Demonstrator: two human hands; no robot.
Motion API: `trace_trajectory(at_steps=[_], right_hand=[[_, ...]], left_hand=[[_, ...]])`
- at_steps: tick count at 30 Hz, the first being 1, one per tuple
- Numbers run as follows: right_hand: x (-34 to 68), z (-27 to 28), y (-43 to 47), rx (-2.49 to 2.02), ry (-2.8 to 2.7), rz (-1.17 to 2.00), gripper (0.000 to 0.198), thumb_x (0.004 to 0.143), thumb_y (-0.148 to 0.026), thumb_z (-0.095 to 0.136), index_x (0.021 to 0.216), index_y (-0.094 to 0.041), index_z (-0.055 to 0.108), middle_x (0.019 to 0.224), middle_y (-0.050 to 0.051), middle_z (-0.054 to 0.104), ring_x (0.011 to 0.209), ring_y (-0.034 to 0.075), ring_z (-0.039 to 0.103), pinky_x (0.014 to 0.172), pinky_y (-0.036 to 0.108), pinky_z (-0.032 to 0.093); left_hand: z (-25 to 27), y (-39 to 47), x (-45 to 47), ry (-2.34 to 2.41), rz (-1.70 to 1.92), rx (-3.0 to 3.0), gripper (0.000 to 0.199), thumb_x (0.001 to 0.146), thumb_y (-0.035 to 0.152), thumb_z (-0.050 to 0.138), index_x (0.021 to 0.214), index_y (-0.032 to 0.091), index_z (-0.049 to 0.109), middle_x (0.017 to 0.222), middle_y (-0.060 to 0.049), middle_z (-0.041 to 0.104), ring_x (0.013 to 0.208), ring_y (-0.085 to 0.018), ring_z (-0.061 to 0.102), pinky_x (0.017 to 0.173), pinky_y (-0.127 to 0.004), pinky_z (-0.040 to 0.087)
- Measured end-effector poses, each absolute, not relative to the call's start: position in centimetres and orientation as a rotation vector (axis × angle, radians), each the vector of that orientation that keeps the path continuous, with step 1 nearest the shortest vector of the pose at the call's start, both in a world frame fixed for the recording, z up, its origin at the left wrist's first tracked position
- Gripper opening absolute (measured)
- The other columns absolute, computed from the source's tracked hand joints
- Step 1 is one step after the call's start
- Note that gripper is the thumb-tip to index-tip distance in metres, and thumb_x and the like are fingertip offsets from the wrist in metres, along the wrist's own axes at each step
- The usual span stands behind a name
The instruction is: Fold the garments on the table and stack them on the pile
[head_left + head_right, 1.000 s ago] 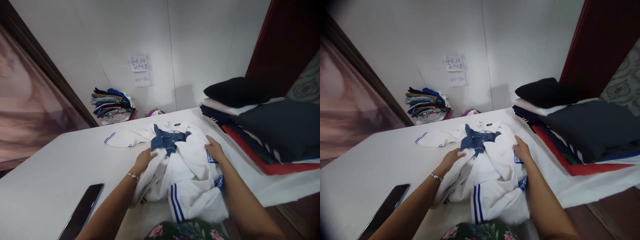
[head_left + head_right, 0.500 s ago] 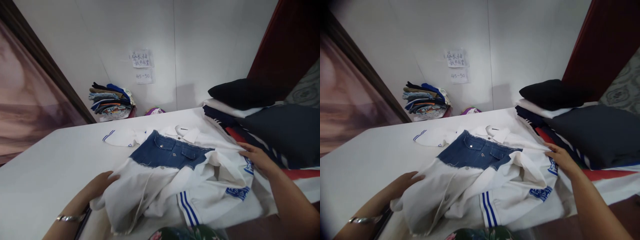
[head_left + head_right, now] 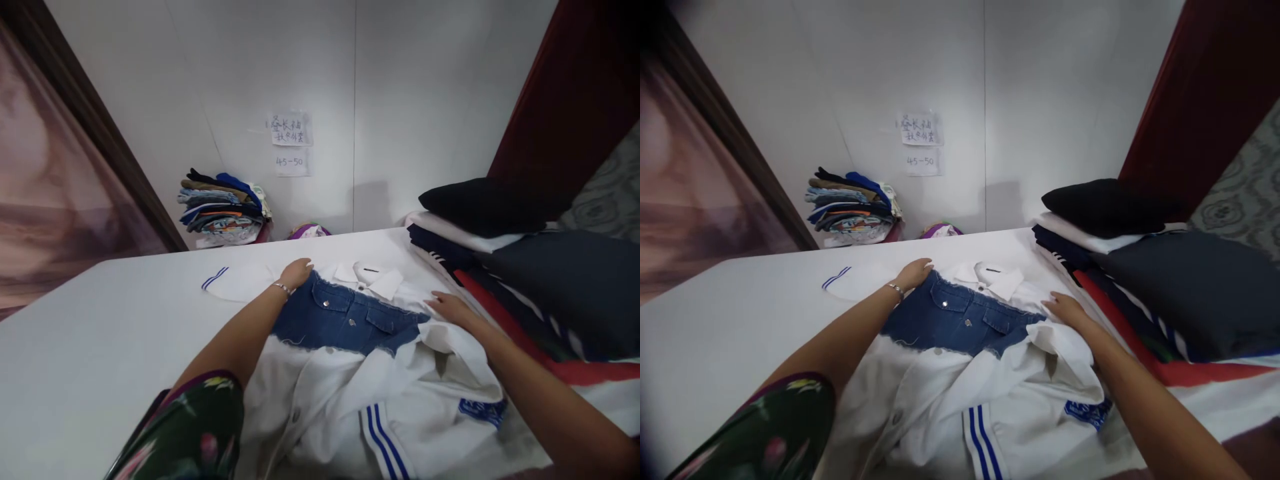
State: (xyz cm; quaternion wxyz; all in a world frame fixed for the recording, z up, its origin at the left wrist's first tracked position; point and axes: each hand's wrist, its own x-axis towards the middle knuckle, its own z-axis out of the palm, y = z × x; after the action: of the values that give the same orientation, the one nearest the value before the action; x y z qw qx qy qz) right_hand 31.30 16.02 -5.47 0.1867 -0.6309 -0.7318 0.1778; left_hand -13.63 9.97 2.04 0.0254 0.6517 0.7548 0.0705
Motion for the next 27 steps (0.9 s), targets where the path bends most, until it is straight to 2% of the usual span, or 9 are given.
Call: trace_trajectory(at_steps=[3, 5, 7, 10, 15, 18, 22, 27], right_hand=[[30.4, -7.4, 14.9, -1.815, -2.216, 0.438, 0.046, 0.081, -0.036, 0.058, 0.121, -0.014, 0.064, 0.123, 0.014, 0.065, 0.115, 0.029, 0.060, 0.096, 0.037, 0.045], [30.2, -8.0, 14.4, -1.842, -2.261, 0.390, 0.044, 0.085, -0.038, 0.052, 0.123, -0.019, 0.062, 0.124, 0.011, 0.064, 0.113, 0.028, 0.060, 0.094, 0.038, 0.046], [30.3, -8.1, 14.3, -1.864, -2.284, 0.358, 0.041, 0.087, -0.039, 0.048, 0.122, -0.024, 0.062, 0.123, 0.007, 0.066, 0.111, 0.027, 0.061, 0.091, 0.038, 0.046], [30.3, -7.9, 14.5, -1.889, -2.259, 0.355, 0.038, 0.086, -0.041, 0.049, 0.120, -0.029, 0.063, 0.118, 0.005, 0.068, 0.107, 0.027, 0.063, 0.087, 0.037, 0.047], [29.8, -6.9, 14.7, -1.963, -2.242, 0.354, 0.042, 0.085, -0.041, 0.052, 0.122, -0.026, 0.062, 0.113, 0.009, 0.070, 0.102, 0.028, 0.065, 0.082, 0.037, 0.047], [29.5, -5.5, 15.1, -1.958, -2.265, 0.480, 0.036, 0.078, -0.036, 0.060, 0.108, -0.018, 0.068, 0.101, 0.012, 0.072, 0.095, 0.028, 0.066, 0.077, 0.034, 0.048], [29.7, -2.3, 16.3, -1.911, -2.247, 0.596, 0.018, 0.069, -0.027, 0.068, 0.082, -0.015, 0.072, 0.079, 0.006, 0.072, 0.080, 0.023, 0.066, 0.069, 0.029, 0.048], [30.1, 4.6, 17.6, -1.879, -2.204, 0.585, 0.014, 0.073, -0.028, 0.068, 0.078, -0.015, 0.072, 0.069, 0.003, 0.068, 0.072, 0.021, 0.065, 0.065, 0.029, 0.048]], left_hand=[[0.1, 12.5, -13.5, 2.305, 0.136, 2.039, 0.046, 0.094, 0.027, 0.040, 0.138, 0.015, 0.045, 0.146, -0.013, 0.045, 0.135, -0.023, 0.040, 0.111, -0.036, 0.031], [-0.8, 13.6, -13.7, 2.289, 0.064, 2.032, 0.051, 0.091, 0.024, 0.049, 0.141, 0.019, 0.042, 0.151, -0.012, 0.038, 0.139, -0.024, 0.033, 0.113, -0.040, 0.029], [-1.4, 14.6, -14.0, 2.288, -0.013, 1.991, 0.053, 0.089, 0.026, 0.056, 0.140, 0.020, 0.042, 0.150, -0.013, 0.038, 0.136, -0.027, 0.037, 0.110, -0.047, 0.032], [-1.5, 15.6, -14.6, 2.295, -0.109, 1.914, 0.046, 0.090, 0.035, 0.057, 0.132, 0.019, 0.049, 0.137, -0.012, 0.050, 0.120, -0.027, 0.052, 0.099, -0.052, 0.043], [0.0, 15.5, -14.8, 2.307, -0.174, 1.884, 0.037, 0.090, 0.037, 0.058, 0.120, 0.017, 0.057, 0.124, -0.010, 0.058, 0.109, -0.024, 0.058, 0.093, -0.048, 0.048], [2.0, 14.0, -14.9, 2.353, -0.106, 1.897, 0.030, 0.086, 0.031, 0.061, 0.113, 0.017, 0.063, 0.120, -0.012, 0.063, 0.112, -0.027, 0.058, 0.094, -0.045, 0.047], [6.2, 11.1, -15.3, 2.423, 0.084, 1.911, 0.033, 0.076, 0.026, 0.063, 0.108, 0.018, 0.068, 0.114, -0.012, 0.069, 0.109, -0.028, 0.061, 0.088, -0.034, 0.048], [12.6, 6.6, -15.6, 2.500, 0.376, 1.935, 0.035, 0.077, 0.031, 0.058, 0.107, 0.015, 0.066, 0.107, -0.006, 0.071, 0.099, -0.021, 0.064, 0.085, -0.025, 0.047]])
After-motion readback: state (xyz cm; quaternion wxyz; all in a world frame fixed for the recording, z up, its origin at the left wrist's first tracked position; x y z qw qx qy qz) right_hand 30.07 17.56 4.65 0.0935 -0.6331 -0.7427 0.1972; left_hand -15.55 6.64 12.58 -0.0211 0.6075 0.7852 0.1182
